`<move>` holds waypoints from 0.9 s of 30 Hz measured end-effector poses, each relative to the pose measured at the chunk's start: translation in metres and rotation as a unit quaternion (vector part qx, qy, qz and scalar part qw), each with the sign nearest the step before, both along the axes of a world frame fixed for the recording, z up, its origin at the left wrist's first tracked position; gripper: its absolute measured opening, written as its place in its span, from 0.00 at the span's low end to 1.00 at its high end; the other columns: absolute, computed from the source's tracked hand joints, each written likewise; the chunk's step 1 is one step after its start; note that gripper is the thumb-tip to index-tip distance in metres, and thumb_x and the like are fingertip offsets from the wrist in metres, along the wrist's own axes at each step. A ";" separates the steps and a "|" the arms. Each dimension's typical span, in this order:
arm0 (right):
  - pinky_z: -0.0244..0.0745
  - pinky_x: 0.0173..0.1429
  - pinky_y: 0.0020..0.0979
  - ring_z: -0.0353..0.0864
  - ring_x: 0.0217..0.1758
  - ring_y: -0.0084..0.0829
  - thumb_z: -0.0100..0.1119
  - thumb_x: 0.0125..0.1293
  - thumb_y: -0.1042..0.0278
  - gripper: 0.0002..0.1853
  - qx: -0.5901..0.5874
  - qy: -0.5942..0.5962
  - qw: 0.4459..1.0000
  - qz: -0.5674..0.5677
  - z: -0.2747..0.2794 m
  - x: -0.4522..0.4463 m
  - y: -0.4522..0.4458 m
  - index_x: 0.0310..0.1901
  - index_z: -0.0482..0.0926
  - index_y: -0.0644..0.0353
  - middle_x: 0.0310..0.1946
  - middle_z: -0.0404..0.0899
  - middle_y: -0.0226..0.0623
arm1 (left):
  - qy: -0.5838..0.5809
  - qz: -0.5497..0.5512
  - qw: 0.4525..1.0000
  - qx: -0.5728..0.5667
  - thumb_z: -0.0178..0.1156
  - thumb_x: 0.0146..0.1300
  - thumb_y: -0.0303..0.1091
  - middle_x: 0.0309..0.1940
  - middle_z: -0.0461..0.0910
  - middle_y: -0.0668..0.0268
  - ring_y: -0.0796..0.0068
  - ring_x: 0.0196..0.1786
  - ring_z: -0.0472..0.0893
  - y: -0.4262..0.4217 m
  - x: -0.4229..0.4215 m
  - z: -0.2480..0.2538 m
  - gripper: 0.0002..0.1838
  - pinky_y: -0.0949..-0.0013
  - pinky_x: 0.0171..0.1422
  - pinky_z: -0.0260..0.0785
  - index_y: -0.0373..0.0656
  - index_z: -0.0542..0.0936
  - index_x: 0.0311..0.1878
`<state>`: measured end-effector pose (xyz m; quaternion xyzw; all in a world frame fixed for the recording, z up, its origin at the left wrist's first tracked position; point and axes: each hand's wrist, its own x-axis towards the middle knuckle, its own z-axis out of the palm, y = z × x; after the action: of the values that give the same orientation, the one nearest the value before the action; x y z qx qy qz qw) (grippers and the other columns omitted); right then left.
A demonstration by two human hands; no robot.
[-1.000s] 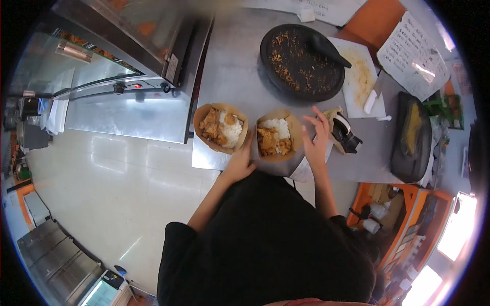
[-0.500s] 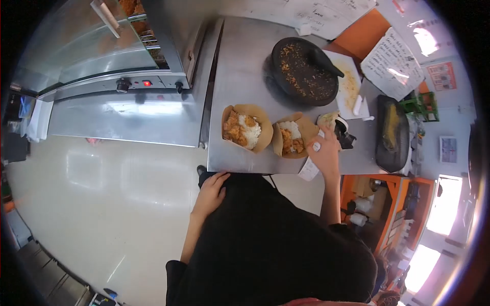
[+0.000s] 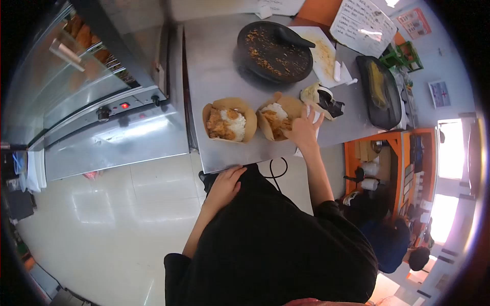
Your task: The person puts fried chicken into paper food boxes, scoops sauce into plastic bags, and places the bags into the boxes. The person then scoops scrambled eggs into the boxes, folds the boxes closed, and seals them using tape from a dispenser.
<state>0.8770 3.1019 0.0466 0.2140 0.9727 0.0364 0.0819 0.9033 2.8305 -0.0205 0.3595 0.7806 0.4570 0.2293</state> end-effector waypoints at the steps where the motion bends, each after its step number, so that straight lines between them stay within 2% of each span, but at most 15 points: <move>1: 0.22 0.65 0.61 0.40 0.70 0.51 0.60 0.46 0.51 0.17 -0.035 -0.014 0.999 -0.003 0.007 -0.002 -0.003 0.28 0.84 0.57 0.67 0.47 0.52 | -0.006 -0.009 1.000 0.004 0.54 0.52 0.22 0.55 0.67 0.56 0.55 0.57 0.68 0.011 -0.003 0.005 0.25 0.60 0.62 0.58 0.42 0.67 0.56; 4: 0.20 0.65 0.60 0.40 0.70 0.50 0.56 0.50 0.42 0.22 -0.053 0.009 0.996 0.072 0.012 0.012 -0.009 0.31 0.85 0.53 0.67 0.49 0.51 | -0.017 0.061 0.995 0.080 0.53 0.52 0.21 0.52 0.68 0.54 0.56 0.55 0.70 0.043 -0.006 -0.010 0.24 0.61 0.61 0.61 0.41 0.67 0.55; 7: 0.21 0.66 0.58 0.43 0.70 0.48 0.53 0.55 0.41 0.21 -0.124 0.004 0.991 0.055 0.030 0.019 0.004 0.33 0.85 0.49 0.67 0.51 0.48 | -0.141 0.122 0.981 0.044 0.52 0.53 0.19 0.48 0.69 0.54 0.60 0.51 0.73 0.065 -0.009 -0.019 0.21 0.64 0.57 0.65 0.39 0.68 0.53; 10: 0.23 0.67 0.55 0.46 0.70 0.43 0.52 0.58 0.46 0.17 -0.257 -0.007 0.964 0.066 0.053 0.027 0.043 0.34 0.84 0.47 0.66 0.54 0.44 | -0.160 0.168 0.971 0.051 0.51 0.53 0.17 0.45 0.71 0.56 0.65 0.46 0.76 0.077 -0.008 -0.028 0.19 0.68 0.51 0.69 0.38 0.70 0.50; 14: 0.40 0.68 0.45 0.55 0.66 0.42 0.52 0.62 0.54 0.14 -0.335 0.046 0.934 0.116 0.044 0.035 0.103 0.35 0.83 0.52 0.62 0.62 0.45 | -0.145 0.242 0.959 0.025 0.49 0.54 0.15 0.42 0.73 0.59 0.70 0.41 0.77 0.087 -0.002 -0.027 0.16 0.72 0.46 0.70 0.37 0.72 0.47; 16: 0.52 0.65 0.39 0.61 0.63 0.41 0.51 0.63 0.58 0.13 -0.354 0.061 0.923 0.134 0.031 0.033 0.130 0.37 0.82 0.55 0.59 0.65 0.44 | -0.186 0.314 0.929 0.057 0.48 0.56 0.16 0.41 0.74 0.59 0.72 0.40 0.78 0.087 0.008 -0.039 0.15 0.73 0.46 0.70 0.37 0.72 0.47; 19: 0.63 0.57 0.32 0.69 0.56 0.37 0.51 0.64 0.63 0.12 -0.539 0.062 0.839 0.049 0.023 0.033 0.161 0.41 0.80 0.59 0.56 0.69 0.43 | -0.221 0.428 0.866 0.130 0.46 0.58 0.16 0.38 0.75 0.62 0.75 0.39 0.77 0.091 0.016 -0.035 0.12 0.74 0.42 0.70 0.37 0.70 0.46; 21: 0.66 0.54 0.31 0.70 0.55 0.36 0.51 0.63 0.64 0.11 -0.533 0.061 0.841 0.069 0.012 0.030 0.185 0.43 0.80 0.57 0.55 0.70 0.43 | -0.238 0.514 0.809 0.158 0.47 0.57 0.17 0.37 0.74 0.63 0.75 0.37 0.76 0.086 0.015 -0.034 0.13 0.74 0.41 0.70 0.37 0.67 0.46; 22: 0.67 0.53 0.30 0.71 0.55 0.36 0.51 0.63 0.65 0.11 -0.528 0.063 0.843 0.078 0.007 0.028 0.193 0.43 0.79 0.55 0.55 0.70 0.43 | -0.267 0.554 0.762 0.202 0.48 0.56 0.18 0.38 0.73 0.61 0.75 0.36 0.75 0.078 0.012 -0.041 0.15 0.73 0.41 0.69 0.37 0.66 0.47; 23: 0.68 0.53 0.31 0.71 0.55 0.36 0.51 0.63 0.65 0.11 -0.535 0.060 0.839 0.080 0.003 0.026 0.197 0.44 0.79 0.56 0.55 0.70 0.43 | -0.224 0.594 0.744 0.209 0.49 0.55 0.20 0.39 0.73 0.59 0.73 0.38 0.75 0.072 0.009 -0.048 0.16 0.71 0.43 0.69 0.36 0.65 0.49; 25: 0.68 0.53 0.32 0.71 0.55 0.36 0.51 0.62 0.66 0.12 -0.544 0.057 0.833 0.082 -0.004 0.026 0.203 0.46 0.78 0.56 0.54 0.70 0.43 | -0.108 0.608 0.753 0.225 0.55 0.52 0.22 0.44 0.71 0.57 0.70 0.43 0.74 0.092 -0.012 -0.017 0.24 0.69 0.49 0.67 0.37 0.63 0.54; 27: 0.67 0.53 0.31 0.70 0.55 0.35 0.50 0.62 0.68 0.12 -0.513 0.010 0.851 0.113 -0.001 0.023 0.199 0.47 0.76 0.59 0.54 0.70 0.42 | -0.057 0.533 0.837 0.112 0.60 0.49 0.23 0.49 0.68 0.56 0.68 0.49 0.71 0.090 -0.024 -0.015 0.33 0.67 0.54 0.64 0.37 0.58 0.59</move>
<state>0.8998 3.3010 0.0456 0.0310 0.8715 -0.4605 0.1657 0.8792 2.9200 -0.0357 -0.1158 0.7808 0.6121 -0.0478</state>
